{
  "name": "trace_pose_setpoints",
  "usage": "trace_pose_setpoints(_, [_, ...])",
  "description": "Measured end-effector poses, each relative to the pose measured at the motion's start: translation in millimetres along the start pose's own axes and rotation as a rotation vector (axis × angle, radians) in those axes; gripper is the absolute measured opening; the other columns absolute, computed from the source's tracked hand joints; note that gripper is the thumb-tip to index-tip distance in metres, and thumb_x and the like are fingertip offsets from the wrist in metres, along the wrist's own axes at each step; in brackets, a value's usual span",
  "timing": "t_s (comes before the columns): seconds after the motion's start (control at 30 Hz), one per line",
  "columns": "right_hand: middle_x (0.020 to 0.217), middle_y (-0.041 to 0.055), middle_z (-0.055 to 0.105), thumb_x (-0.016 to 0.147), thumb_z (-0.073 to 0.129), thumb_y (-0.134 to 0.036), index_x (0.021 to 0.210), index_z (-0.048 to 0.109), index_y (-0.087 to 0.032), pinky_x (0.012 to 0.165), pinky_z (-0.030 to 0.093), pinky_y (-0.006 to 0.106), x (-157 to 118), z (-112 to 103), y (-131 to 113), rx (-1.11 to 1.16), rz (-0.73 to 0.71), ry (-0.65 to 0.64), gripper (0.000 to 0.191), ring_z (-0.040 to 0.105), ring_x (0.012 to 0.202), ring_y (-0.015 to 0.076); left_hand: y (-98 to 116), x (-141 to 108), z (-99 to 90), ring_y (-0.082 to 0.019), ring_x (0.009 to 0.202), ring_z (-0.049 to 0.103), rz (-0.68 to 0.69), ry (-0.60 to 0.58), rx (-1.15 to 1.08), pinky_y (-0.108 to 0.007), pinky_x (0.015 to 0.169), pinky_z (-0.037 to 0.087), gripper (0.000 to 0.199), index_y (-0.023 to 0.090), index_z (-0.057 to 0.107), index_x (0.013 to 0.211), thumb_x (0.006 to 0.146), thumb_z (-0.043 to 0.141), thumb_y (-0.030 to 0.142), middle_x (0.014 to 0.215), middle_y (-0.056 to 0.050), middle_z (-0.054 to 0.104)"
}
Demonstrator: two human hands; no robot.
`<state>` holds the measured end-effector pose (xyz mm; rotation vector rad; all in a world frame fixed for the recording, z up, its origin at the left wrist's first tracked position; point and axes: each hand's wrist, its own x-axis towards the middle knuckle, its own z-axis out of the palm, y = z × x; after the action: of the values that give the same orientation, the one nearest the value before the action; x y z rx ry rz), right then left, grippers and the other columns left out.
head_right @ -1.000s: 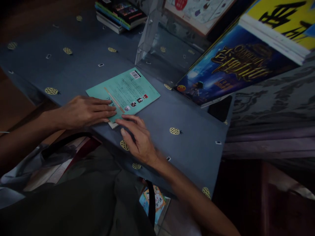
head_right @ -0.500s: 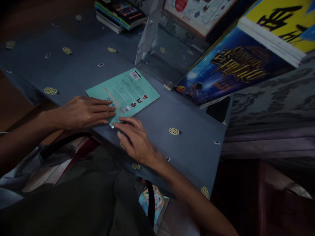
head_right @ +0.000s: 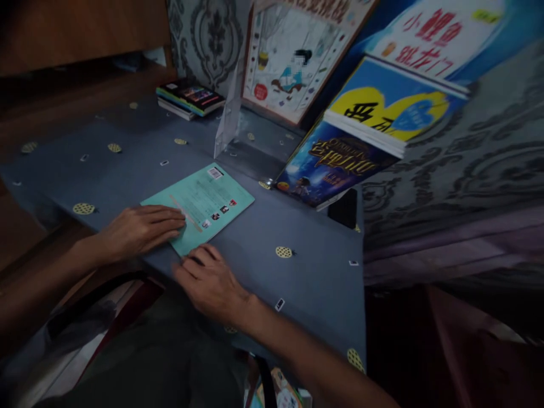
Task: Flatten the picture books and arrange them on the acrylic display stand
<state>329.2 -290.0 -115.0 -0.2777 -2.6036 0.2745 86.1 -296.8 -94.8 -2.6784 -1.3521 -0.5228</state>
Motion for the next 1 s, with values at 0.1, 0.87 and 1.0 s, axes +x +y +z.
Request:
trace_pose_setpoints(0.1, [0.097,0.0071,0.074,0.099,0.05,-0.014,0.11,0.066,-0.018,0.09,0.053,0.04,-0.5,-0.9,2.5,0.042,0.0,0.051,0.02,0.062,0.097,0.0228,-12.7,2.9,7.4,-0.026,0.114,0.068,-0.189,0.061,0.115,-0.041,0.095,0.058,0.033,0.021,0.068,0.118,0.104,0.042,0.035,0.125,-0.012,0.072])
trace_pose_setpoints(0.87, [0.153,0.0157,0.053,0.103,0.051,-0.038,0.139,0.058,-0.018,0.123,0.031,0.057,-8.1,-25.6,109.8,-0.048,0.674,0.016,0.042,0.043,0.147,0.0281,-26.3,-3.0,30.0,-0.028,0.102,0.073,-0.539,0.157,-0.058,-0.038,0.084,0.06,0.052,0.023,0.071,0.123,0.1,0.032,0.049,0.114,-0.008,0.077])
trace_pose_setpoints(1.0, [0.152,0.0159,0.053,0.099,0.059,-0.042,0.136,0.061,-0.019,0.122,0.031,0.057,-8.6,-28.9,104.7,-0.028,0.682,0.029,0.044,0.045,0.146,0.0294,-31.8,-20.4,33.8,-0.022,0.093,0.077,-0.452,0.173,-0.175,-0.028,0.076,0.062,0.043,0.031,0.072,0.121,0.098,0.04,0.047,0.11,0.0,0.08])
